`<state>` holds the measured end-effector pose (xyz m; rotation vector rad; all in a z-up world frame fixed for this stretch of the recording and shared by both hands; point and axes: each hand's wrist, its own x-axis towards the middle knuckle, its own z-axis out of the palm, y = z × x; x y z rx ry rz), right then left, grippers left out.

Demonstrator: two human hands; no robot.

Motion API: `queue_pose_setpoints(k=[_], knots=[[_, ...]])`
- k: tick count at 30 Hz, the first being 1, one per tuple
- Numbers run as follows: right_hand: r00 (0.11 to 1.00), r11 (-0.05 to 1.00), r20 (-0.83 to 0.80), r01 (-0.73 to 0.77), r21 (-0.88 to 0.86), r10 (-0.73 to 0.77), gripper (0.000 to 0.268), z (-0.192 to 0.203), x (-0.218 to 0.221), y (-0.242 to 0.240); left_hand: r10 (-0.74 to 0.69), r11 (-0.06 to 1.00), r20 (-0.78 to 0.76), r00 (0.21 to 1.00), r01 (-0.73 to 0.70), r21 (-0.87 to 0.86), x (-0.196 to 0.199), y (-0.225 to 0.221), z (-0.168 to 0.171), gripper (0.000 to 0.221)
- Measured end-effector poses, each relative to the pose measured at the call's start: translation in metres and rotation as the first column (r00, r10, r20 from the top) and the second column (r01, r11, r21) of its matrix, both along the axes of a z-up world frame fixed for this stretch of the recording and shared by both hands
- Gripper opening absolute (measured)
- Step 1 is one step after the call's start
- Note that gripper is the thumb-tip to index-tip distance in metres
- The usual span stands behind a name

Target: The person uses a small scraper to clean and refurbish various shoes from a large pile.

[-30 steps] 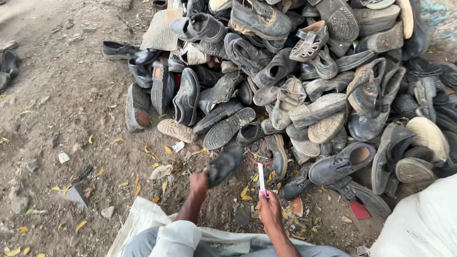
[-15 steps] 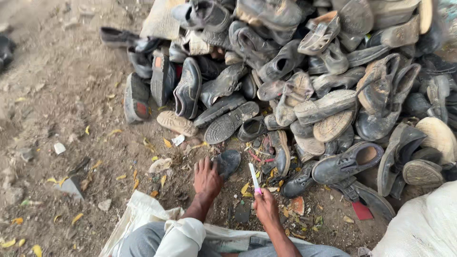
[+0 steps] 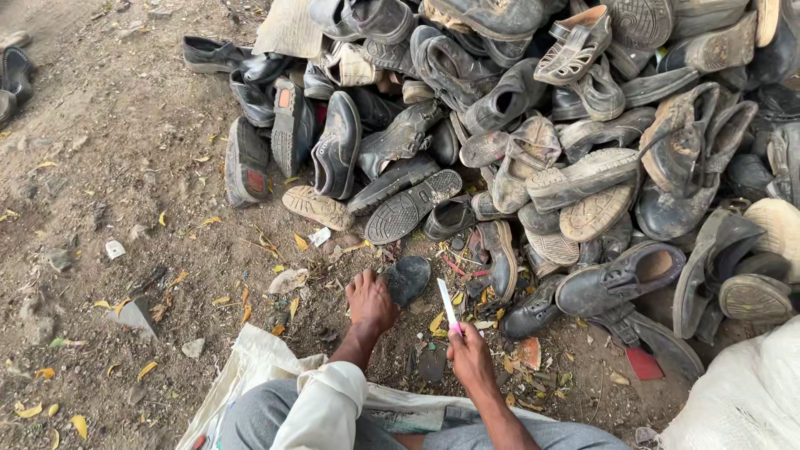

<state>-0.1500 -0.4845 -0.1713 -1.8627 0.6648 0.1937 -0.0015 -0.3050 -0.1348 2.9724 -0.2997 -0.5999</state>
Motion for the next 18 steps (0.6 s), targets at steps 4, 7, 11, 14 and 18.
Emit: queue_pose_setpoints(k=[4,7,11,14,18], knots=[[0.999,0.999,0.025,-0.023,-0.023,0.023,0.028,-0.009,-0.002,0.001,-0.042,0.997,-0.046,0.998,0.045,0.062,0.001,-0.002,0.019,0.055],[0.997,0.989,-0.044,-0.073,-0.127,0.068,0.027,-0.023,-0.001,-0.002,-0.062,0.997,-0.030,0.998,0.064,0.044,-0.001,-0.001,0.030,0.056],[0.997,0.978,0.010,-0.074,-0.193,0.078,0.026,-0.044,-0.003,-0.004,-0.017,0.993,0.123,0.992,0.031,-0.110,-0.004,0.001,0.021,0.056],[0.993,0.957,0.026,-0.107,-0.269,0.118,0.025,-0.053,-0.001,-0.007,-0.018,0.988,0.167,0.986,0.043,-0.147,0.000,0.003,0.001,0.050],[0.989,0.910,-0.019,-0.144,-0.388,0.149,0.027,-0.047,0.011,-0.006,-0.027,0.975,0.605,0.795,0.154,-0.159,0.005,0.004,-0.023,0.048]])
